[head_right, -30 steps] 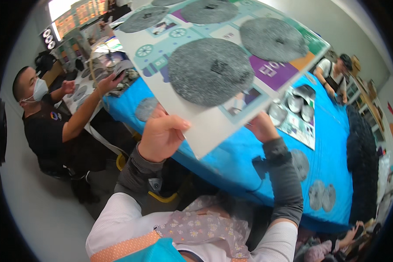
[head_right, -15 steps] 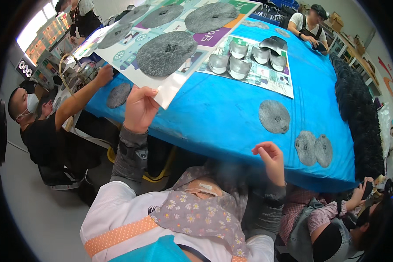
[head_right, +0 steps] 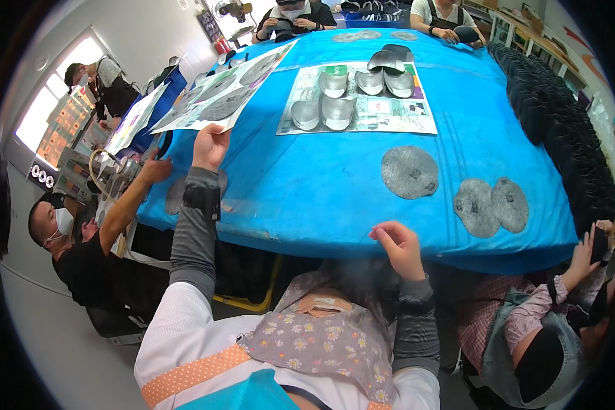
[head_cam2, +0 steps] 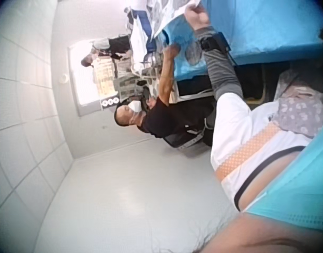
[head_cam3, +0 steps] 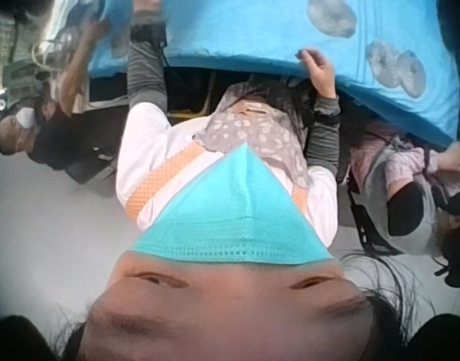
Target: Inspecting and organizing gray felt-like shoe components at a production table.
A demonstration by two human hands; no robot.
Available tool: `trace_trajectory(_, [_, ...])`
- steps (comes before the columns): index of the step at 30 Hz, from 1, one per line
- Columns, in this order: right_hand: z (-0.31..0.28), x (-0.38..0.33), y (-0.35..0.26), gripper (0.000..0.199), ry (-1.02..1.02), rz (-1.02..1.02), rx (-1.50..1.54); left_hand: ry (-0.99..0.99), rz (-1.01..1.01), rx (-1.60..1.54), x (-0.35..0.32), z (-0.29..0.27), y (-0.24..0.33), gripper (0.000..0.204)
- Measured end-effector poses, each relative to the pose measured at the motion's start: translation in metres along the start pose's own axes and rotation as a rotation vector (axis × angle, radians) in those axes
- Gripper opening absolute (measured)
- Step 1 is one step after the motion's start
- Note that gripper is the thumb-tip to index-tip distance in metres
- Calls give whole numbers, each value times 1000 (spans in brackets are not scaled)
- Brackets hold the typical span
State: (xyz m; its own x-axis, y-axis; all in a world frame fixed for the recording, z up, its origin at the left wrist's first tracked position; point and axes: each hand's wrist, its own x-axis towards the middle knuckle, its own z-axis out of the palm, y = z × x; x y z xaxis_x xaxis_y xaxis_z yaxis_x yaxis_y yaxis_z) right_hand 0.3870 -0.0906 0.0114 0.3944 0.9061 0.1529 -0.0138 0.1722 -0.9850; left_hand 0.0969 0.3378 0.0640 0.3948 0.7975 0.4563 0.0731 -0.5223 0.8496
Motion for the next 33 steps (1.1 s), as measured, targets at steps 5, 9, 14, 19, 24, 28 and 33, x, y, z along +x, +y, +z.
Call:
trace_trajectory(5, [2,0,3,10,8,-4,-15,153,-533,-1114,27,28,11,11])
trace_trajectory(9, [1,1,7,11,65,-16,17,90,-571,-1268,48,50,-6,23])
trace_trajectory(14, [0,3,9,11,104,-27,-5,238,-845,-1162,81,75,-109,44])
trace_trajectory(19, [-2,2,11,10,127,-29,16,-205,-272,-26,97,86,-220,36])
trace_trajectory(24, [-3,3,11,10,127,-52,45,397,-649,-899,85,100,-175,31])
trace_trajectory(28, [-3,2,9,12,118,-51,23,519,-598,-860,80,98,-99,29])
trace_trajectory(33, [-5,0,7,12,97,-29,-16,412,-549,-1050,78,87,-43,44])
